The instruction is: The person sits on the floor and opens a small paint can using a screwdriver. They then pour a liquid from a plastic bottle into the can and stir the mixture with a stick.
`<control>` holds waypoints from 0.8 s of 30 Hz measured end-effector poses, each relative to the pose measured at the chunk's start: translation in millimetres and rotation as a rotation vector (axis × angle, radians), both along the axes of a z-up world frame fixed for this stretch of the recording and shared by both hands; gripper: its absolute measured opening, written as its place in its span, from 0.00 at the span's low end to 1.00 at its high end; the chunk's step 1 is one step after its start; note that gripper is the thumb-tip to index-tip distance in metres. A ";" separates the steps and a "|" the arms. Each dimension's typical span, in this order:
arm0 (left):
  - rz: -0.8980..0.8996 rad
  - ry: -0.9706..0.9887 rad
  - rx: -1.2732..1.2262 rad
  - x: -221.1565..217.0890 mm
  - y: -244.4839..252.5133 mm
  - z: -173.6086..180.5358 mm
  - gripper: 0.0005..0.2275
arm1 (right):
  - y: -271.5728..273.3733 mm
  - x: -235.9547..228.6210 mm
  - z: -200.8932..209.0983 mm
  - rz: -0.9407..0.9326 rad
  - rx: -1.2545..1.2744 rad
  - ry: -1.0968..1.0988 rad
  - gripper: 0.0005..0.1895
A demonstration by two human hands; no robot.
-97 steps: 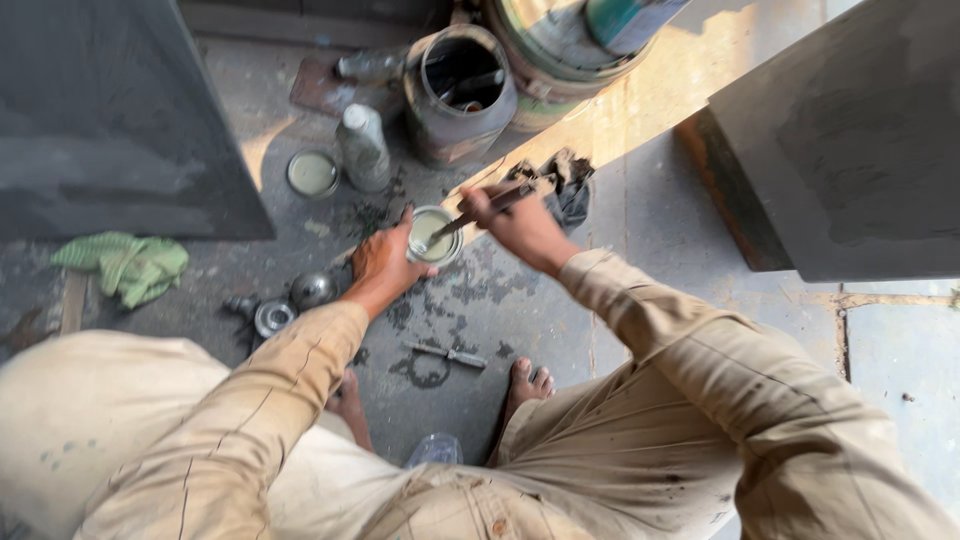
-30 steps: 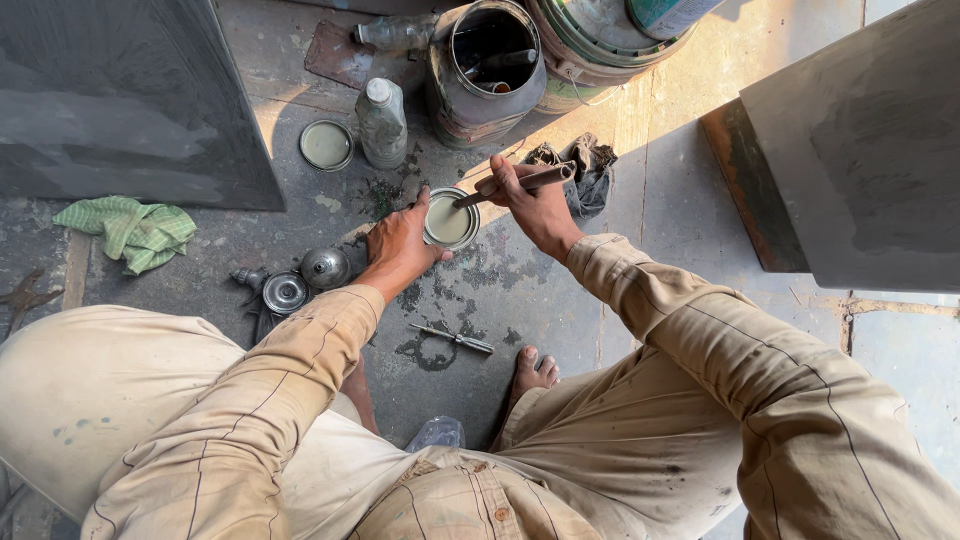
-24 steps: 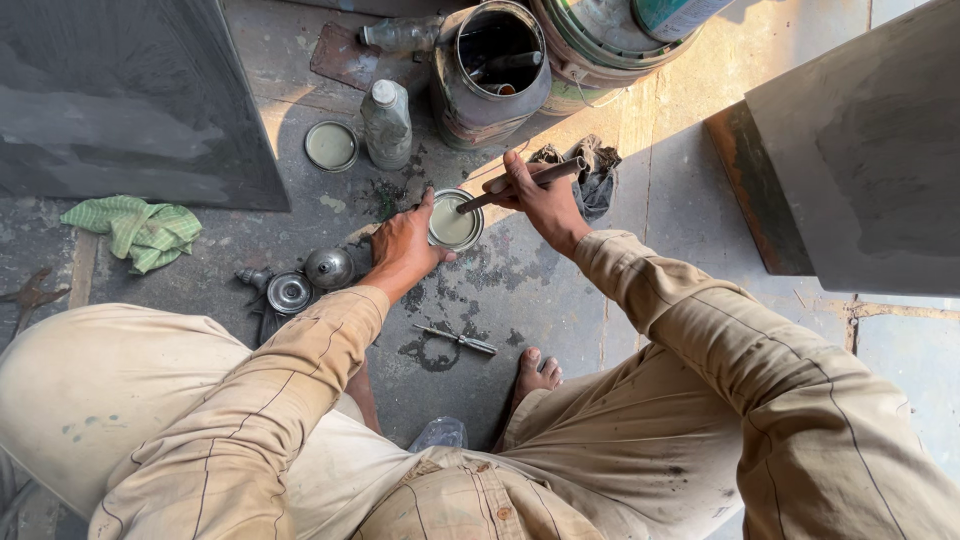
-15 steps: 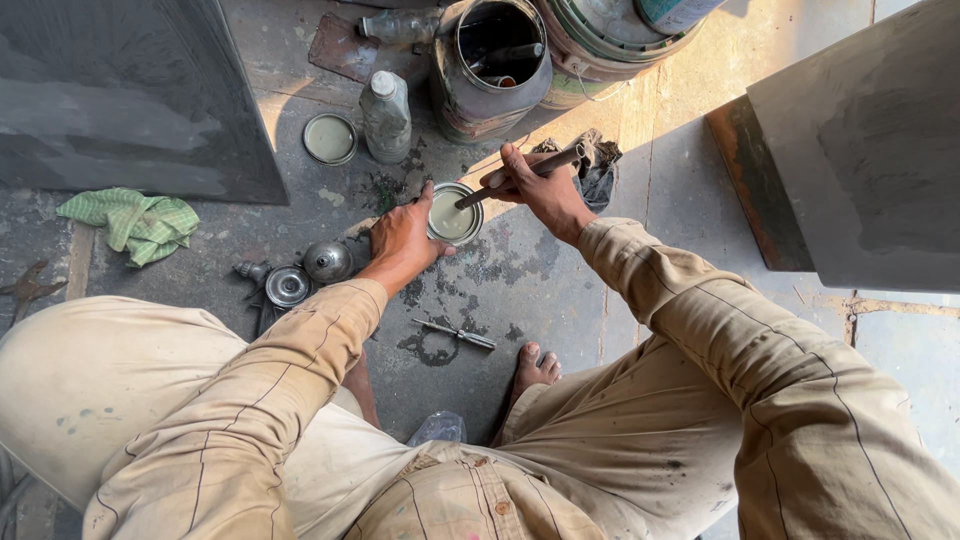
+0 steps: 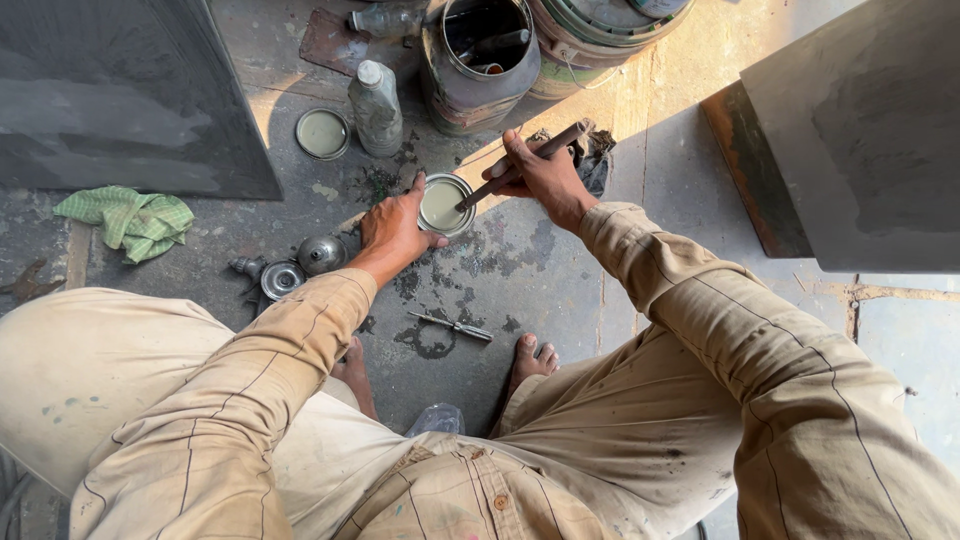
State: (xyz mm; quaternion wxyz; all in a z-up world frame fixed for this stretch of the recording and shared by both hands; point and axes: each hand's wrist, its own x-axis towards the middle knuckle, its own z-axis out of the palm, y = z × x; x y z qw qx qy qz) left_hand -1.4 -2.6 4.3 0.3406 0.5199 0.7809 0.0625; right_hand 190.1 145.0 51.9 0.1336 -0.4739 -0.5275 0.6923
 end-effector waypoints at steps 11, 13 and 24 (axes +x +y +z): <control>-0.014 0.018 -0.037 -1.3 1.9 -2.5 0.52 | 8.0 7.7 33.3 -0.066 0.040 -0.011 0.27; -0.015 0.013 -0.027 -1.8 1.1 -4.2 0.52 | 9.3 11.7 39.2 -0.073 0.060 -0.002 0.26; -0.022 0.012 0.006 -3.1 0.4 -9.3 0.51 | 6.8 32.3 83.2 -0.070 0.178 0.111 0.26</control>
